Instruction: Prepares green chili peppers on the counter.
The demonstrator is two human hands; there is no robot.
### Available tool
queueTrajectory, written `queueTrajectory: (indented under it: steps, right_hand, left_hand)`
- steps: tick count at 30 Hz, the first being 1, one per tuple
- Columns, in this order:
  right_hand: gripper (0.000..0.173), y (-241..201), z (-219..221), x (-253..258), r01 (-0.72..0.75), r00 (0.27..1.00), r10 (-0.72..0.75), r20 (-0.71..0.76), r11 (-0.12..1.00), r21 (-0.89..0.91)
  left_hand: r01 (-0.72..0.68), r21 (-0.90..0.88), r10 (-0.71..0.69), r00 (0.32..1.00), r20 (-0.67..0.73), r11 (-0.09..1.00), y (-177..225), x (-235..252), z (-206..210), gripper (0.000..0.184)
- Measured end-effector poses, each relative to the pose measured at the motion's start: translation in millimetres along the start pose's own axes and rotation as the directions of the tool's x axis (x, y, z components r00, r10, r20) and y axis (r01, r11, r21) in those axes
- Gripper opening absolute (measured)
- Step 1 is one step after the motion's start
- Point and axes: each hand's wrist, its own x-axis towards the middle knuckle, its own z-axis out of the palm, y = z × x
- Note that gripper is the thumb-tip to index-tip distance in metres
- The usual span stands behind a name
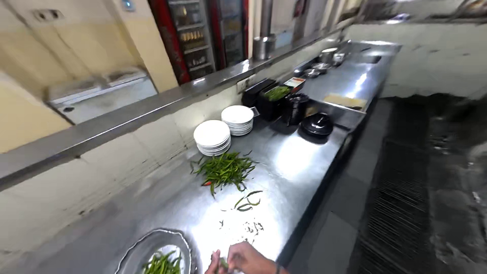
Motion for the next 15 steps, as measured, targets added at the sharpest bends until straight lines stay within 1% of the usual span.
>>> queueTrajectory:
  steps: [1,2,3,4,6,7,9,10,12,13,14,15]
  right_hand:
    - [0.017,1.7,-4.9,1.7,-0.005,1.000,0.005,0.023,1.000,0.009]
    - [0.017,4.4,-8.7,3.0,-0.012,0.998,0.011,0.057,1.000,0.006]
    - [0.017,6.5,-11.8,4.6,-0.004,0.996,0.006,0.092,1.000,-0.015]
    - [0.016,7.9,-15.2,6.5,0.015,0.992,-0.008,0.129,0.998,-0.057]
    - [0.014,9.6,-21.1,10.9,0.051,0.975,-0.015,0.224,0.987,-0.156]
    - [0.013,10.2,-24.1,12.6,0.056,0.960,0.001,0.280,0.980,-0.193]
    - [0.013,15.0,-30.0,16.3,0.070,0.921,0.036,0.388,0.965,-0.254]
    - [0.013,18.5,-33.4,18.1,0.079,0.903,0.047,0.427,0.959,-0.273]
    - [0.015,24.9,-40.0,20.9,0.070,0.885,0.073,0.459,0.955,-0.287]
    - [0.016,28.5,-43.0,21.7,0.025,0.891,0.105,0.441,0.960,-0.279]
    - [0.018,32.9,-46.0,22.2,-0.058,0.902,0.161,0.401,0.965,-0.257]
    - [0.020,37.9,-49.2,23.3,-0.167,0.910,0.235,0.341,0.962,-0.216]
  left_hand:
    - [-0.002,-0.072,0.012,0.990,0.139,0.997,-4.9,15.2,-11.8,0.033]
    - [0.006,-0.124,0.039,0.935,0.353,0.992,-14.1,47.1,-39.3,0.030]
    - [-0.016,-0.130,0.068,0.911,0.406,0.991,-20.6,70.0,-53.3,0.027]
    - [-0.070,-0.096,0.102,0.920,0.379,0.993,-24.3,80.8,-56.6,0.024]
    - [-0.202,0.018,0.191,0.951,0.242,0.979,-29.6,83.6,-49.3,0.022]
    - [-0.252,0.072,0.236,0.956,0.176,0.965,-33.4,81.4,-45.2,0.021]
    - [-0.299,0.142,0.287,0.953,0.099,0.944,-41.5,79.3,-43.8,0.020]
    - [-0.308,0.150,0.301,0.951,0.070,0.939,-45.9,80.2,-44.1,0.019]
    - [-0.330,0.106,0.331,0.944,0.003,0.938,-54.0,81.4,-40.8,0.018]
    - [-0.357,0.076,0.361,0.931,-0.044,0.931,-56.1,81.1,-35.8,0.017]
    - [-0.405,0.068,0.410,0.908,-0.090,0.912,-57.3,80.3,-29.9,0.016]
    - [-0.470,0.110,0.481,0.867,-0.127,0.876,-58.2,78.7,-23.3,0.015]
